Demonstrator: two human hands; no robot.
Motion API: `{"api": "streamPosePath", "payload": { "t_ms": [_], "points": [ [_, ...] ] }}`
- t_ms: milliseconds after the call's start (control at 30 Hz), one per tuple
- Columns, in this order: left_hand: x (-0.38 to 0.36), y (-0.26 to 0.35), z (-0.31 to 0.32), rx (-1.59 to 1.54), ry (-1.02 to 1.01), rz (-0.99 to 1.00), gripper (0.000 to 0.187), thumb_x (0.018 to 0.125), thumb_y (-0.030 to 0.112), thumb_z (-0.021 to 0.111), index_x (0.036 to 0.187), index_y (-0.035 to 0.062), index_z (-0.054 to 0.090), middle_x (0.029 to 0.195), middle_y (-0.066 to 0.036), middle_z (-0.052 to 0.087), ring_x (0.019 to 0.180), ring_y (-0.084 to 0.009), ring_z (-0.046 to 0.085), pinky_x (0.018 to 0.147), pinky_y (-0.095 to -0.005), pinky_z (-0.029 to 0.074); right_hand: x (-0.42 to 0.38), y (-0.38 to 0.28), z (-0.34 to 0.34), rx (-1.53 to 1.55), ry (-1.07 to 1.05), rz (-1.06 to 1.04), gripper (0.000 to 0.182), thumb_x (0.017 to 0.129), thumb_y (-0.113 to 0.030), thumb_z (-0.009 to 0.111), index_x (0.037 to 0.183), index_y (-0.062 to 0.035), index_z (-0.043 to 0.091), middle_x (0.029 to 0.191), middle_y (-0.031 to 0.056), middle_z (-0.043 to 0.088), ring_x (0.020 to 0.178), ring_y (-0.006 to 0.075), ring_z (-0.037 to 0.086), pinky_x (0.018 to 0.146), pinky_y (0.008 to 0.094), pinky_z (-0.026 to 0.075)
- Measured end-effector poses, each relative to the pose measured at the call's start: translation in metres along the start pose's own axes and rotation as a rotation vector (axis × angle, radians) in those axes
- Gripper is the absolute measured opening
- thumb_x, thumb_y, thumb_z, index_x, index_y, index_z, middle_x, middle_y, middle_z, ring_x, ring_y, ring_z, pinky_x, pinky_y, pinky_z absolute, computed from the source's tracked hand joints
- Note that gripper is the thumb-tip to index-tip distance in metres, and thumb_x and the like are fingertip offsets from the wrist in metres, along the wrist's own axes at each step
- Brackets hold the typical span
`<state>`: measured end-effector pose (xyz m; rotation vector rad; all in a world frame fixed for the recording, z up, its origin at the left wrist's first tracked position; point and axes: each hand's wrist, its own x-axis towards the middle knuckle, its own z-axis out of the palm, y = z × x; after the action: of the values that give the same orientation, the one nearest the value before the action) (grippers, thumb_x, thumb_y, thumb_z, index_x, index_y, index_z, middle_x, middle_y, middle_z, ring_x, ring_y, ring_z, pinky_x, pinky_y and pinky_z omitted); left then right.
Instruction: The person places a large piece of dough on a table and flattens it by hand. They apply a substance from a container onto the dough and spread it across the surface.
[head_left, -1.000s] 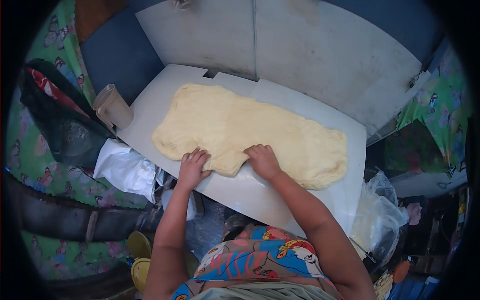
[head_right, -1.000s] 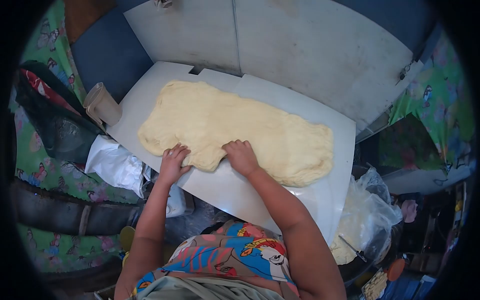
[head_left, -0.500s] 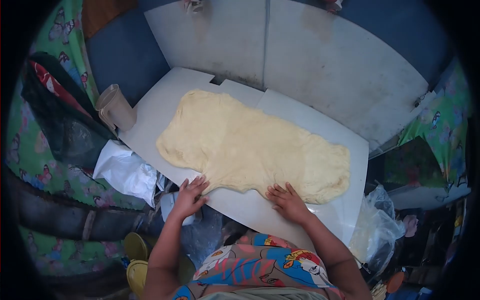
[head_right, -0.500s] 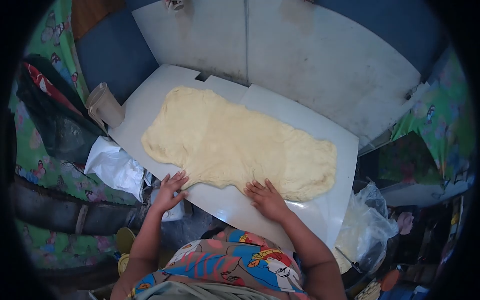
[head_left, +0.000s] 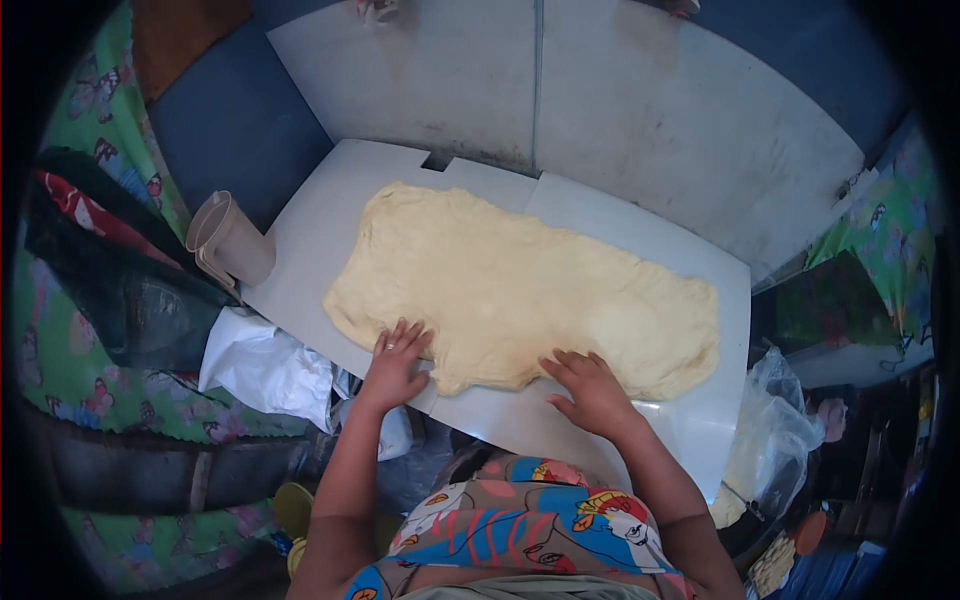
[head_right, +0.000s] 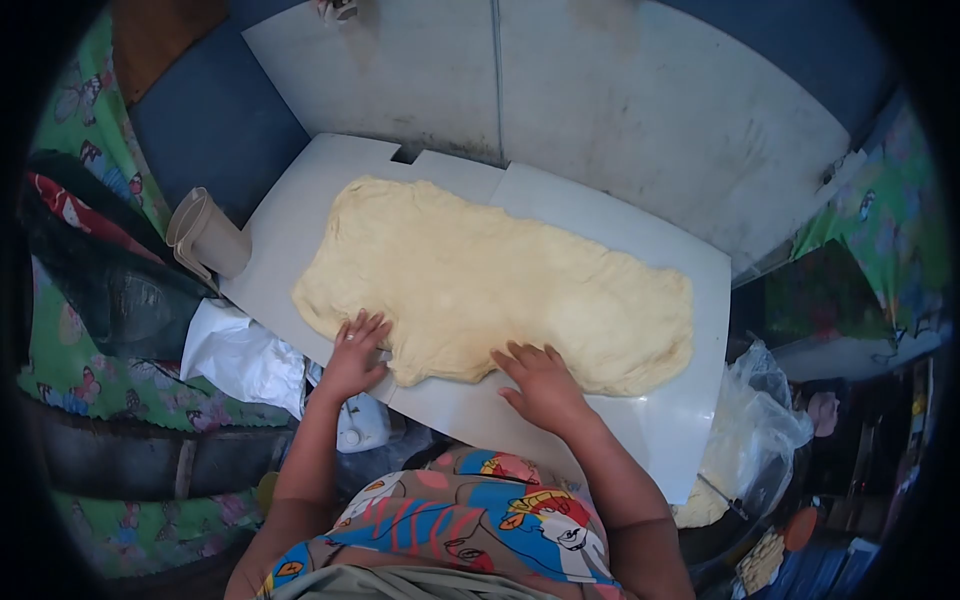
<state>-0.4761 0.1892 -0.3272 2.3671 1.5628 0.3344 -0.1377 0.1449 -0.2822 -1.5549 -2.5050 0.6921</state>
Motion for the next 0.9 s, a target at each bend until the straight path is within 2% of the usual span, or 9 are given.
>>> {"api": "streamPosePath", "payload": {
  "t_ms": [233, 300, 367, 500, 567, 633, 800, 867, 900],
  "points": [
    [0.031, -0.025, 0.019, 0.111, 0.190, 0.175, 0.046, 0.073, 0.024, 0.071, 0.116, 0.0116, 0.060, 0.120, -0.006, 0.058, 0.113, -0.0250, 0.052, 0.095, -0.0425, 0.035, 0.082, -0.078, 0.067, -0.066, 0.146, -0.337, 0.065, 0.082, -0.032, 0.064, 0.138, -0.0117, 0.040, 0.145, 0.0134, 0.035, 0.136, 0.0294, 0.028, 0.112, 0.0498, 0.019],
    [0.036, -0.032, 0.021, 0.148, 0.225, 0.234, 0.042, 0.074, 0.025, 0.070, 0.113, 0.0116, 0.062, 0.114, -0.005, 0.061, 0.106, -0.0244, 0.055, 0.091, -0.0416, 0.037, 0.106, -0.085, 0.091, -0.049, 0.228, -0.240, 0.064, 0.082, -0.032, 0.064, 0.137, -0.0114, 0.040, 0.144, 0.0140, 0.036, 0.135, 0.0294, 0.030, 0.112, 0.0488, 0.020],
    [0.043, -0.036, 0.016, 0.019, 0.112, 0.107, 0.039, 0.074, 0.028, 0.070, 0.108, 0.0106, 0.062, 0.106, -0.005, 0.063, 0.099, -0.0239, 0.056, 0.084, -0.0402, 0.039, 0.120, -0.085, 0.104, -0.033, 0.311, -0.139, 0.063, 0.082, -0.032, 0.064, 0.137, -0.0111, 0.040, 0.144, 0.0146, 0.036, 0.134, 0.0295, 0.032, 0.112, 0.0478, 0.022],
    [0.045, -0.033, 0.004, -0.124, -0.007, 0.039, 0.036, 0.074, 0.028, 0.070, 0.104, 0.0098, 0.063, 0.098, -0.006, 0.064, 0.093, -0.0245, 0.057, 0.081, -0.0397, 0.039, 0.119, -0.077, 0.093, 0.462, 0.443, 0.092, 0.054, 0.089, -0.033, 0.056, 0.135, -0.0096, 0.042, 0.127, 0.0205, 0.052, 0.118, 0.0357, 0.050, 0.100, 0.0428, 0.038],
    [0.037, -0.024, -0.002, -0.008, 0.289, 0.316, 0.031, 0.074, 0.023, 0.071, 0.100, 0.0078, 0.065, 0.093, -0.009, 0.065, 0.088, -0.0269, 0.058, 0.080, -0.0400, 0.040, 0.118, -0.073, 0.090, 0.677, 0.476, 0.233, 0.050, 0.092, -0.034, 0.053, 0.134, -0.0091, 0.043, 0.120, 0.0222, 0.057, 0.112, 0.0381, 0.054, 0.095, 0.0411, 0.043],
    [0.042, -0.024, 0.000, 0.003, 0.253, 0.307, 0.031, 0.074, 0.022, 0.071, 0.101, 0.0080, 0.064, 0.093, -0.010, 0.064, 0.087, -0.0277, 0.058, 0.079, -0.0404, 0.041, 0.119, -0.072, 0.095, 0.683, 0.689, 0.175, 0.045, 0.096, -0.035, 0.047, 0.132, -0.0092, 0.046, 0.114, 0.0236, 0.060, 0.105, 0.0405, 0.058, 0.090, 0.0405, 0.045],
    [0.028, -0.050, 0.011, -0.149, 0.121, 0.229, 0.034, 0.074, 0.024, 0.070, 0.104, 0.0086, 0.063, 0.102, -0.008, 0.064, 0.099, -0.0268, 0.057, 0.085, -0.0425, 0.041, 0.100, -0.066, 0.094, 0.899, 0.592, 0.214, 0.045, 0.096, -0.036, 0.047, 0.133, -0.0098, 0.046, 0.121, 0.0210, 0.057, 0.114, 0.0360, 0.054, 0.095, 0.0351, 0.042],
    [-0.006, -0.061, 0.004, 0.012, 0.109, 0.467, 0.037, 0.075, 0.022, 0.069, 0.108, 0.0072, 0.062, 0.110, -0.011, 0.063, 0.106, -0.0277, 0.056, 0.093, -0.0434, 0.040, 0.080, -0.074, 0.097, 0.931, 0.379, 0.066, 0.049, 0.094, -0.040, 0.048, 0.135, -0.0124, 0.044, 0.135, 0.0181, 0.048, 0.126, 0.0321, 0.044, 0.105, 0.0424, 0.032],
    [-0.020, -0.065, 0.006, 0.007, 0.103, 0.465, 0.037, 0.075, 0.022, 0.069, 0.108, 0.0072, 0.062, 0.110, -0.011, 0.063, 0.106, -0.0277, 0.056, 0.093, -0.0434, 0.040, 0.072, -0.085, 0.102, 0.933, 0.375, 0.073, 0.049, 0.094, -0.040, 0.048, 0.135, -0.0124, 0.044, 0.135, 0.0181, 0.048, 0.126, 0.0321, 0.044, 0.105, 0.0424, 0.032]
  ]
}}
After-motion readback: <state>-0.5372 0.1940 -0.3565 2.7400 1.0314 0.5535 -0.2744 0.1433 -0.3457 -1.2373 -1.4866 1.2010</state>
